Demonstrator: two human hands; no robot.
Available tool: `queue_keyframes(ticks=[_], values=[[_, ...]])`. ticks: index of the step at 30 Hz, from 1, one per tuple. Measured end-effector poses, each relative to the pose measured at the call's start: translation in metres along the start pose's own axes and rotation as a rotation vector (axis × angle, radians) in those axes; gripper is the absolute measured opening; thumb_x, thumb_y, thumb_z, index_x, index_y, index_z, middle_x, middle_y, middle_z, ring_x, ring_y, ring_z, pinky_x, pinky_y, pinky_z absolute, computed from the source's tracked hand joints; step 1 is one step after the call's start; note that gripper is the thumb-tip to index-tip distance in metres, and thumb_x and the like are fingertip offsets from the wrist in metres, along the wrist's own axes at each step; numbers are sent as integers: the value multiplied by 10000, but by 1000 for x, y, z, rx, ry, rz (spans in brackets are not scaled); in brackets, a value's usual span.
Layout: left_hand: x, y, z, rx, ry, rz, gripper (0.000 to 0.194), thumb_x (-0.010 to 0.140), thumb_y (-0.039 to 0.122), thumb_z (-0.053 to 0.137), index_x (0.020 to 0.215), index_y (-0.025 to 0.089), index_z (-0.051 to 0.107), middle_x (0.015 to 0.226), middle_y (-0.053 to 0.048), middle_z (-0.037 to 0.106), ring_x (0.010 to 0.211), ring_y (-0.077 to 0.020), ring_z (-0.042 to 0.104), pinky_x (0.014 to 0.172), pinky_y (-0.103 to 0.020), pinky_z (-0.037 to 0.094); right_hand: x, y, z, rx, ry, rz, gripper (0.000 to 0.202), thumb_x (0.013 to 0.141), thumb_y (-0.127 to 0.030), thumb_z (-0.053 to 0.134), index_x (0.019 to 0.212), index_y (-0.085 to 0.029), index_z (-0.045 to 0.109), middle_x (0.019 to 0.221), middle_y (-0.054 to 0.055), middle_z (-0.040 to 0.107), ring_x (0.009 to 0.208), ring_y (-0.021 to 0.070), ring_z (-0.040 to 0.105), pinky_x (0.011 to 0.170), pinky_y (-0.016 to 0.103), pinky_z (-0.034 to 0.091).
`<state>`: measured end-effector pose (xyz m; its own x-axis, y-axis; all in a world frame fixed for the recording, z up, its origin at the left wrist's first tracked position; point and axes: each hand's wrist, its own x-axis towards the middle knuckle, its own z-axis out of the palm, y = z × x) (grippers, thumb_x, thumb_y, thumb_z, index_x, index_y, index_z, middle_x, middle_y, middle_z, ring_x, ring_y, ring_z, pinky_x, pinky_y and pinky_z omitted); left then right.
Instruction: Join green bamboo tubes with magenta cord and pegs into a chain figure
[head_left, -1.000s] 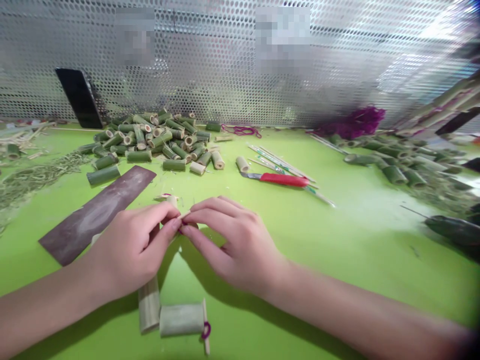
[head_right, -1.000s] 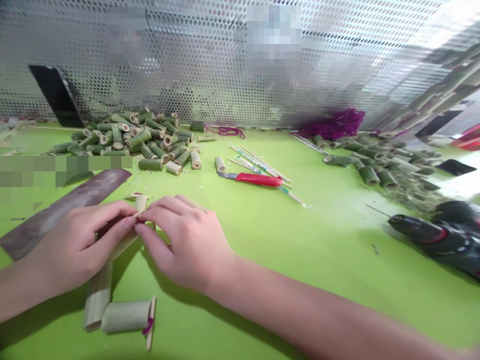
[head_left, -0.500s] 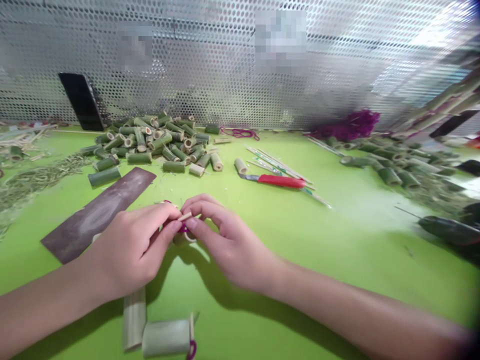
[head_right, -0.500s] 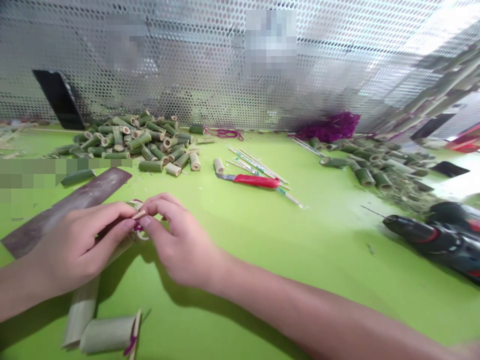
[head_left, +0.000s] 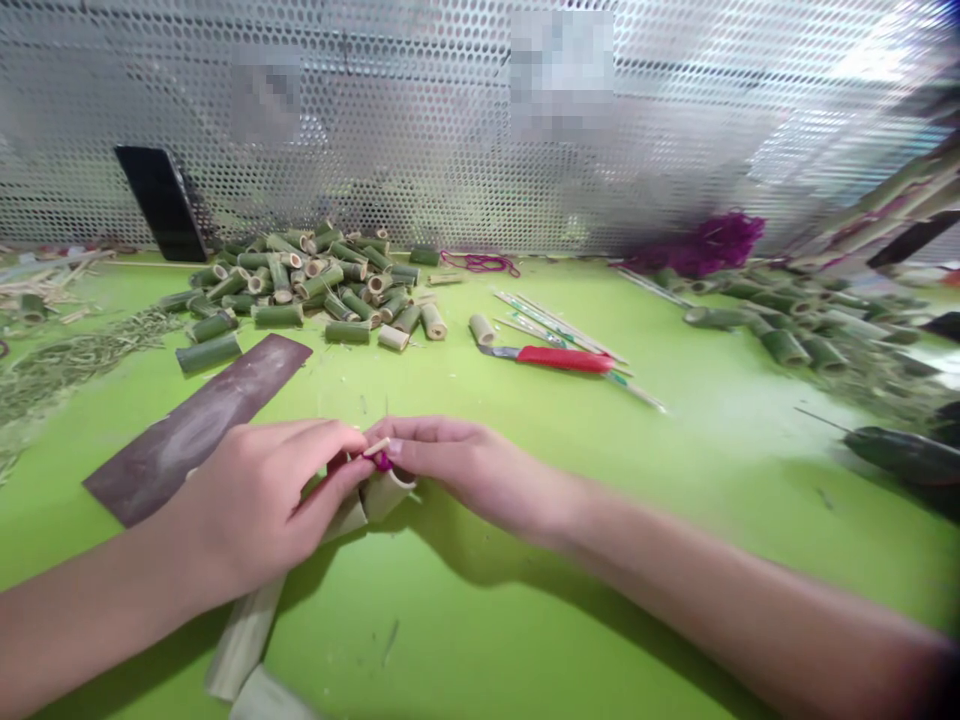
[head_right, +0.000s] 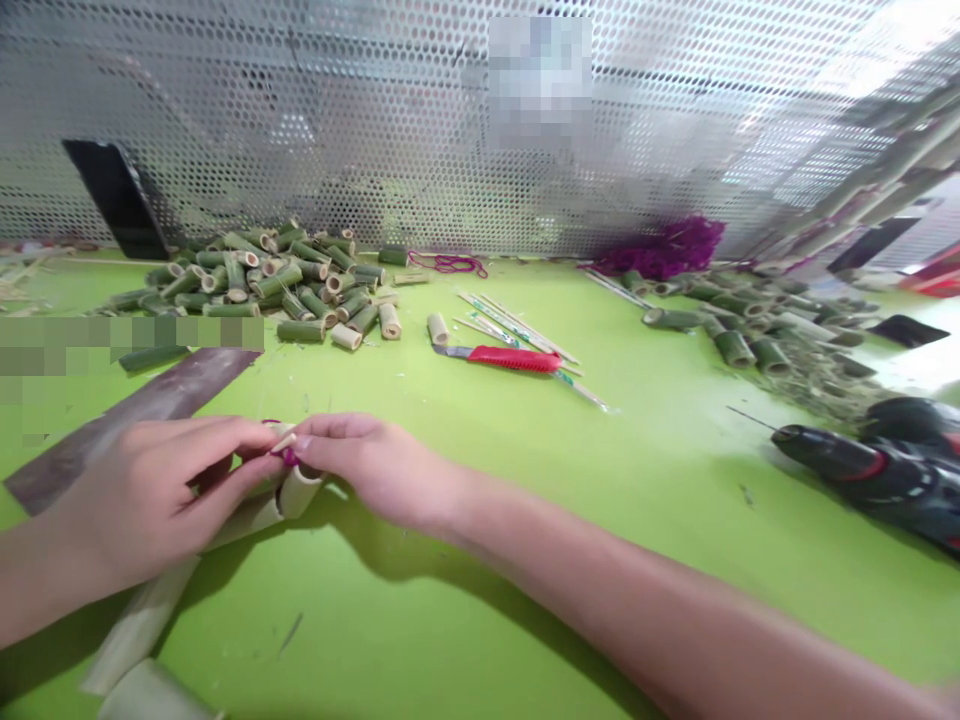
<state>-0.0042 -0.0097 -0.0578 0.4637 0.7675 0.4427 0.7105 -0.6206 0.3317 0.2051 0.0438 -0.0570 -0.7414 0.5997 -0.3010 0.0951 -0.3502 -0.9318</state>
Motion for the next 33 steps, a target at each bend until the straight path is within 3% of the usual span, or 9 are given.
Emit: queue_keyframes(ticks=[5, 10, 13, 16, 21, 27, 33], values=[[-2, 0, 2, -44, -9, -27, 235, 1040, 302, 502, 968, 188, 695, 945, -33, 788, 727, -143, 716, 601, -226, 474, -2, -3, 6, -196, 102, -1, 159, 952, -311, 545, 901, -185, 628, 910, 39, 633, 865, 185, 570, 864, 354, 431], [0, 3, 2, -94, -76, -179, 267, 1033, 373, 497, 964, 212, 698, 854, 8, 766, 647, -130, 668, 554, -239, 424, -1, -1, 9, -317, 205, -58, 181, 936, -359, 570, 896, -191, 625, 850, 19, 630, 786, 168, 563, 762, 331, 449], [2, 7, 2, -194, -115, -282, 270, 1021, 367, 490, 900, 224, 684, 730, 45, 710, 583, -115, 602, 531, -238, 396, -2, 0, 10, -364, 265, -186, 138, 917, -335, 601, 900, -199, 615, 824, 2, 628, 755, 154, 574, 706, 301, 462], [5, 8, 1, -306, -153, -357, 276, 1011, 378, 492, 867, 230, 675, 673, 59, 668, 559, -113, 559, 509, -231, 385, -4, 0, 9, -552, 337, -401, 92, 923, -266, 606, 869, -198, 634, 825, 8, 647, 778, 155, 600, 716, 296, 475], [8, 8, 1, -400, -159, -400, 286, 1000, 395, 496, 875, 215, 679, 687, 38, 666, 595, -127, 571, 525, -229, 409, -9, -1, 5, -856, 345, -647, 210, 989, -244, 554, 880, -183, 723, 895, 63, 715, 823, 176, 652, 773, 329, 506], [9, 9, 1, -425, -153, -410, 285, 992, 382, 504, 850, 203, 675, 672, 28, 657, 575, -131, 557, 510, -233, 391, -10, -2, 7, -878, 373, -682, 116, 934, -259, 650, 880, -206, 739, 899, 67, 738, 810, 191, 677, 756, 335, 531], [10, 6, 2, -405, -139, -414, 325, 1005, 370, 487, 783, 206, 659, 612, 40, 611, 547, -130, 535, 519, -244, 384, -10, -10, 0, -711, 373, -549, 152, 932, -244, 581, 802, -195, 640, 809, 29, 663, 767, 166, 612, 725, 313, 483]])
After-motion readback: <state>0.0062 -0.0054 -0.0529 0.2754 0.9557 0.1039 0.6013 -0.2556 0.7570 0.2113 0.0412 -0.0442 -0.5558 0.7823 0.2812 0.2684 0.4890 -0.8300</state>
